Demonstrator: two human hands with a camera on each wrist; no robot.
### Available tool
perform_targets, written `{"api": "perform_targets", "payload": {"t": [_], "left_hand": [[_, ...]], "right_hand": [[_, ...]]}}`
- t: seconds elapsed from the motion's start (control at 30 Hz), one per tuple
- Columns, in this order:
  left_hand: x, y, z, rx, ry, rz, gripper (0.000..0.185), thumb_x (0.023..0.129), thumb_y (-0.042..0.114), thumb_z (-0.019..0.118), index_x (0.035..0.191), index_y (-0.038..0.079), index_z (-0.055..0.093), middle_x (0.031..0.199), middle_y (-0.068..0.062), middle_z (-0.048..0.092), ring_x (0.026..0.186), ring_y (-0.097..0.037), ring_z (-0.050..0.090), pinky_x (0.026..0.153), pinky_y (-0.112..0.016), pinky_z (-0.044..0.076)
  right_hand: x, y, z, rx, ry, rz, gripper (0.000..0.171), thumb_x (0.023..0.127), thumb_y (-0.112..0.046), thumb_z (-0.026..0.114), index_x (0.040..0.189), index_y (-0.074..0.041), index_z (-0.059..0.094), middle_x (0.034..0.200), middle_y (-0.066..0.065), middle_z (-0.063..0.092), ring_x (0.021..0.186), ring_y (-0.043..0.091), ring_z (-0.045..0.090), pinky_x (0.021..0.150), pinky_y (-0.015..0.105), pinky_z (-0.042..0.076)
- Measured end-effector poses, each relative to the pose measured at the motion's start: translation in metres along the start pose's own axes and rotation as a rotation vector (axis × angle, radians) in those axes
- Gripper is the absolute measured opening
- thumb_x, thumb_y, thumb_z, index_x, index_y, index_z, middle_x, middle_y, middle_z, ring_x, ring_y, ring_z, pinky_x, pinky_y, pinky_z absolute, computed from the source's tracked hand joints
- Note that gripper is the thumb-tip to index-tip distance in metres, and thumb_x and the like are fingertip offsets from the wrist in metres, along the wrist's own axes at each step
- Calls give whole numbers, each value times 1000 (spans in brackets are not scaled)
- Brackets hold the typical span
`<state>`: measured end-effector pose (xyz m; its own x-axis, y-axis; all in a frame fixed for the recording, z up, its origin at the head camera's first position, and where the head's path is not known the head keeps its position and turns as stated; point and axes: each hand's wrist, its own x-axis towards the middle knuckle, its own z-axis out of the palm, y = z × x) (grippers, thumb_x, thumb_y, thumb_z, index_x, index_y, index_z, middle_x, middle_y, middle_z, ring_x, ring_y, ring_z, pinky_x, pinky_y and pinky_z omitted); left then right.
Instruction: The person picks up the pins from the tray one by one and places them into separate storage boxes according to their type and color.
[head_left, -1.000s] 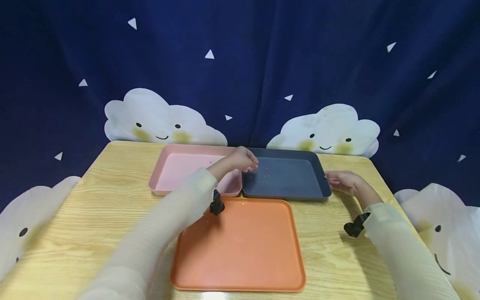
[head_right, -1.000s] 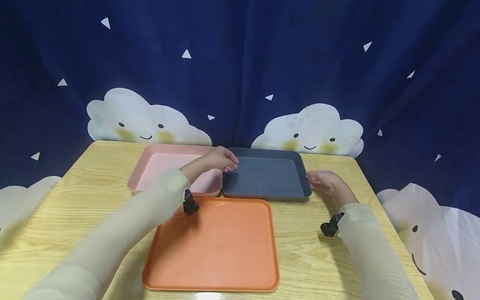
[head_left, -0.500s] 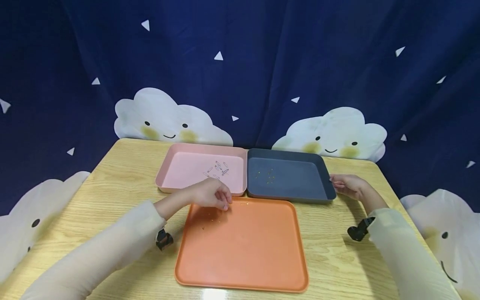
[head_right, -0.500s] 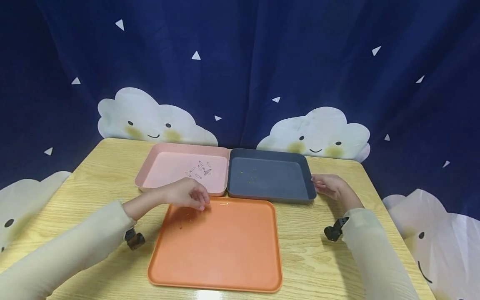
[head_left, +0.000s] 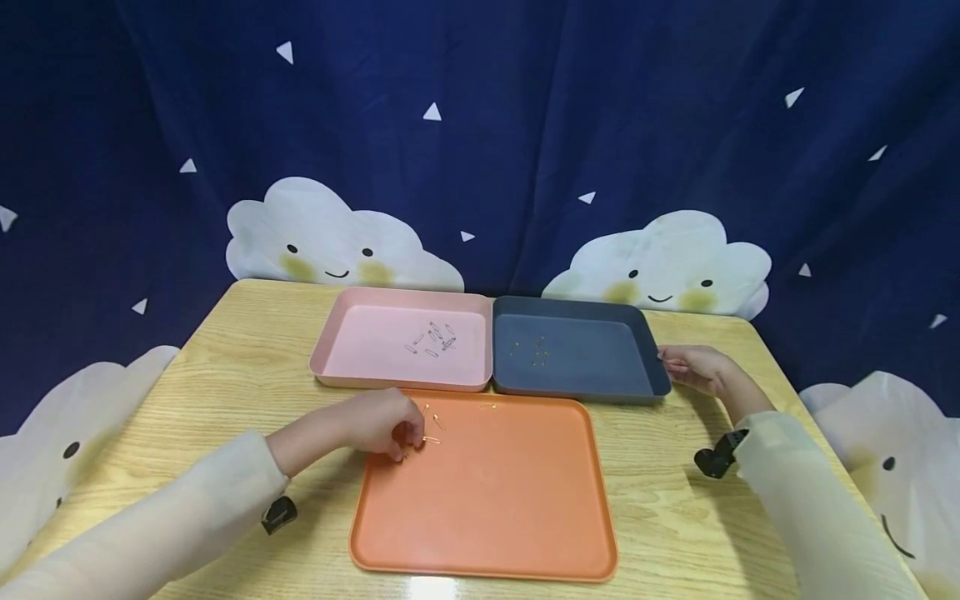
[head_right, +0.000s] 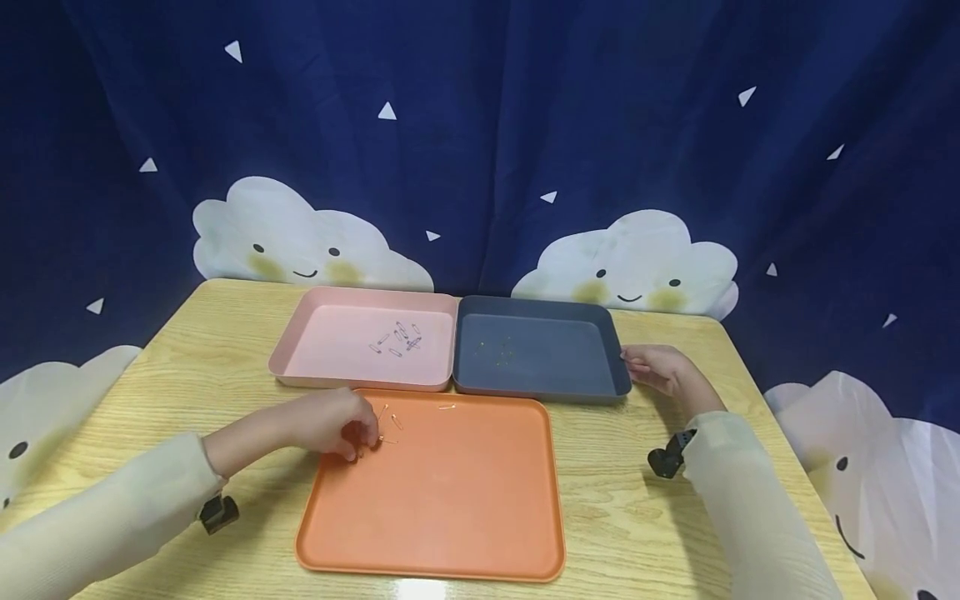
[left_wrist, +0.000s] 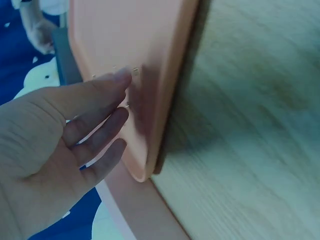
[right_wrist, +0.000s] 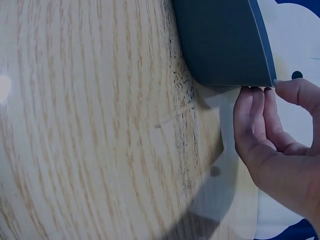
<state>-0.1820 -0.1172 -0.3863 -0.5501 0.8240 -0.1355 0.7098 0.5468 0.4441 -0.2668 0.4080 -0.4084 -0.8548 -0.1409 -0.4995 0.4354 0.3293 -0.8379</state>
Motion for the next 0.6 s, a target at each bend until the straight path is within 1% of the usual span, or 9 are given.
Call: {"api": "perform_targets", "payload": {"t": [0.17,0.3,0.47,0.57,0.6], "left_hand": [[-1,0,5,103,10,2,20,65,4,80,77,15,67,70,5,64,65,-1,52,61,-13,43],[-1,0,8,124,15,11,21,65,2,78,74,16,65,68,7,61,65,0,49,61,-13,41],[-1,2,11,165,21,38,22,64,-3,70,65,17,61,62,8,53,63,2,41,56,-11,34],[-2,4,13,194,18,34,23,65,-6,65,62,16,58,61,7,50,62,0,39,54,-12,32],[-3,5,14,202,10,24,23,66,-6,65,62,15,57,61,8,48,62,0,39,54,-12,32]], "right_hand": [[-1,-2,0,-15,21,8,66,96,-15,47,148,12,15,84,-16,61,75,-5,55,74,12,53],[-2,-3,1,-9,21,14,67,96,-14,47,148,12,15,84,-15,61,75,-5,55,74,13,52],[-3,-3,2,-12,19,15,66,96,-14,46,148,13,14,83,-15,62,74,-5,55,74,13,52],[-3,-2,2,-14,11,7,67,96,-14,45,148,13,13,84,-14,61,73,-5,54,74,13,52],[-3,-2,2,-16,8,6,67,97,-14,45,148,13,12,84,-14,60,74,-5,54,74,13,52]]}}
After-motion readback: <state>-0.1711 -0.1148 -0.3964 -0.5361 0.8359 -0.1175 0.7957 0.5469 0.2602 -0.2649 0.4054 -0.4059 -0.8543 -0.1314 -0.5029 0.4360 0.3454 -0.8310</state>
